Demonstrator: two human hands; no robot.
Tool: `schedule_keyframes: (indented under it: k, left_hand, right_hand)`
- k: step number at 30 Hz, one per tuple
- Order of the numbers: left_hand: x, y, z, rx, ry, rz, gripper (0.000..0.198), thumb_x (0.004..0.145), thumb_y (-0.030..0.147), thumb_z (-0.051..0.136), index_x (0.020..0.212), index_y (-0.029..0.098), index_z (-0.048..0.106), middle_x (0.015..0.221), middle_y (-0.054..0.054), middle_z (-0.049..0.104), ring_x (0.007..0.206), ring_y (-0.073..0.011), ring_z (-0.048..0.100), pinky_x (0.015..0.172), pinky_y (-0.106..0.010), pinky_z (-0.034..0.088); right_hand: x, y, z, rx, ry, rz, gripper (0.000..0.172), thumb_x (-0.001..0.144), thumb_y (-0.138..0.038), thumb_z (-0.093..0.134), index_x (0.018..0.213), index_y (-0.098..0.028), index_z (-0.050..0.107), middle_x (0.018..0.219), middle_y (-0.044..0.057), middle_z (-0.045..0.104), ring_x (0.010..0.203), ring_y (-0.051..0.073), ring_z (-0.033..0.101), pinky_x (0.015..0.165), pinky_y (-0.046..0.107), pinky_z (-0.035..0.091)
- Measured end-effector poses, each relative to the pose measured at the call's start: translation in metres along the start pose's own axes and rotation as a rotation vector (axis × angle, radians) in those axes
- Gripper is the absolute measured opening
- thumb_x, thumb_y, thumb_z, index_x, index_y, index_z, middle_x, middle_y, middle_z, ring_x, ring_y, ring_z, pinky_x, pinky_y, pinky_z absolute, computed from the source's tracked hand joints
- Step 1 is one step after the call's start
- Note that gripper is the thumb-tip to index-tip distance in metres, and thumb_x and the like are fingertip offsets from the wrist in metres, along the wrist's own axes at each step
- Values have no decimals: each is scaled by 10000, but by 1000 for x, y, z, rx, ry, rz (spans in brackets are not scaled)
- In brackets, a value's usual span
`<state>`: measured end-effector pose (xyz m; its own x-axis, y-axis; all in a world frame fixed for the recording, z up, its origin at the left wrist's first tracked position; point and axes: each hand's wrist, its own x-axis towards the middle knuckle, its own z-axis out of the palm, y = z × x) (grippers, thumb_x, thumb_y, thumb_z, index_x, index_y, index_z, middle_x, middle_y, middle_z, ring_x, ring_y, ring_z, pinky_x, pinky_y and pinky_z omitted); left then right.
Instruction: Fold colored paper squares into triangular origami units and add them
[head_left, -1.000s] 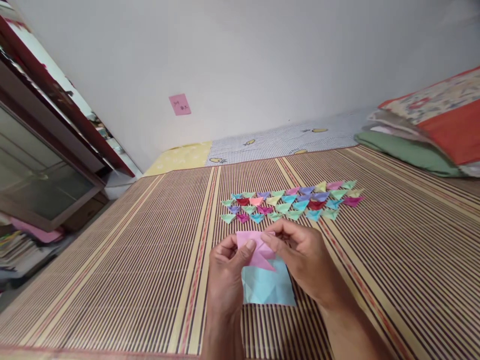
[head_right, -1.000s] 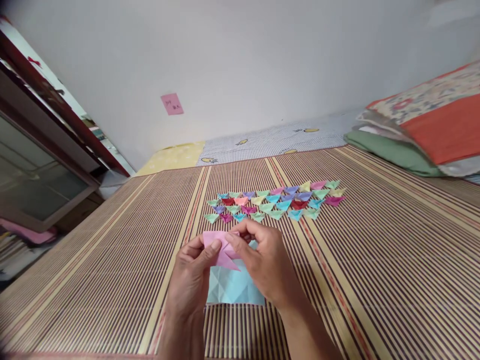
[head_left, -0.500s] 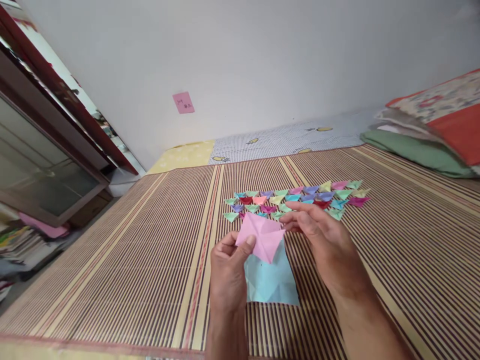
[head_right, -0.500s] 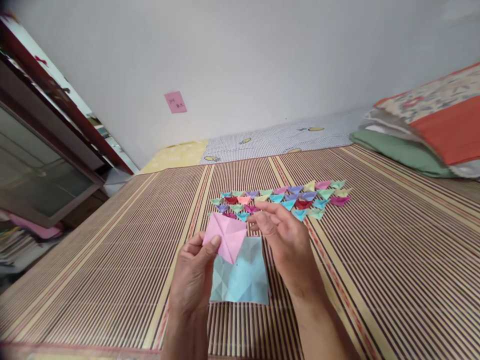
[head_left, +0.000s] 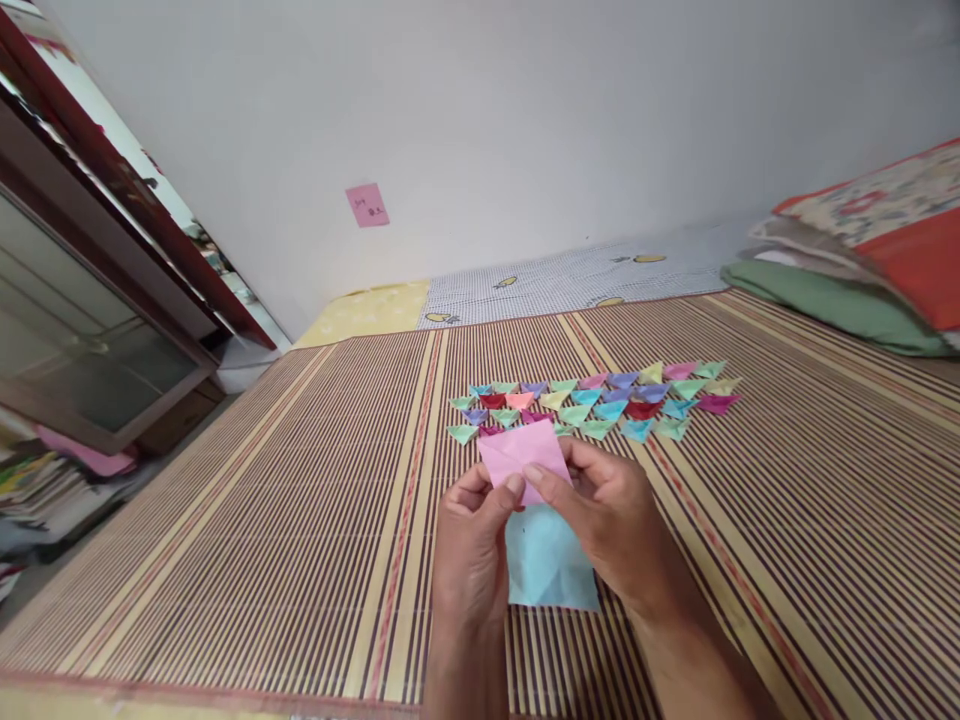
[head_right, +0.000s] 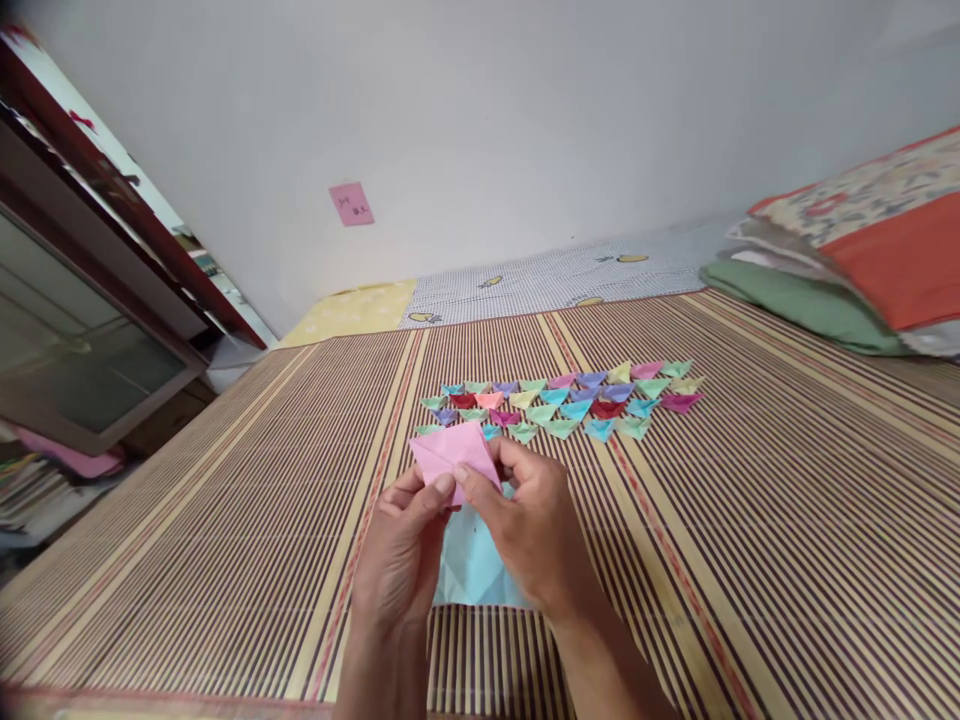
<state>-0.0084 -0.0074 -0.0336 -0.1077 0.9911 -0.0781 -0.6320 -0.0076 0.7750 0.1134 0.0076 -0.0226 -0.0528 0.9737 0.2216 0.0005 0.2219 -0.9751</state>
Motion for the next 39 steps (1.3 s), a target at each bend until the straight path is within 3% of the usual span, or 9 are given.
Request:
schedule_keyframes:
  k: [3,10,13,16,19,22,26,31,39]
  left_hand:
    - [-1,-1,2,62,-10,43,324,648,278,936,924,156,817,793,-51,779,700,-178,705,716,-295,562]
    - [-2,0,6,207,-30,40,290,653,271,941,894,155,829,705,-17,733,659,-133,659,663,-236,546]
    - [0,10,0,309,-10,29,275,649,241,942,859,131,804,721,-21,737,567,-78,594,558,-175,488]
    - [0,21,-6,284,67,50,425,652,234,942,1031,140,775,886,-40,781,472,-19,541,467,-135,432]
    - [-2,26,-6,221,-14,-39,519,637,249,953,1093,130,734,717,-4,731,431,-65,593,347,-121,324]
    - [-3,23,-3,206,-104,-98,420,638,277,958,944,115,722,571,4,683,453,-107,642,383,-130,415]
    - [-3,19,0,180,-120,-127,342,610,242,971,769,123,693,606,-29,730,503,-106,673,506,-162,538]
    - [-6,18,1,167,-82,-60,296,624,246,967,767,141,731,715,-26,778,605,-137,729,639,-228,602]
    - [-3,13,-7,190,-47,-23,202,678,219,936,793,157,782,728,-22,775,684,-125,725,691,-212,587]
  right_hand:
    - [2,-2,-3,-34,-17,5,201,878,-352,674,783,-175,677,705,9,652,622,156,564,538,255,456]
    - [2,-6,-10,-191,1,-65,193,877,-327,604,756,-181,638,645,-18,560,584,141,465,516,257,380]
    - [4,-4,-19,-309,-1,-119,186,880,-319,597,749,-187,608,654,-18,556,592,146,467,531,269,360]
    - [6,-2,-25,-423,-17,-226,193,887,-289,607,726,-203,545,637,-38,498,580,137,448,540,271,338]
    - [5,-3,-25,-461,-60,-350,229,905,-240,598,716,-216,472,666,-44,465,600,132,457,568,268,356]
    - [4,-4,-21,-471,-110,-430,234,922,-202,580,723,-219,457,715,-29,483,654,143,496,614,275,381]
    - [3,-3,-19,-443,-129,-468,212,932,-170,574,746,-216,484,748,-19,500,698,152,517,651,284,396]
    - [5,-4,-19,-362,-122,-439,192,926,-157,605,754,-208,535,756,-20,514,713,152,529,661,286,406]
    - [4,-10,-18,-204,-119,-326,238,960,-218,601,722,-205,594,744,-19,515,721,161,520,677,302,404]
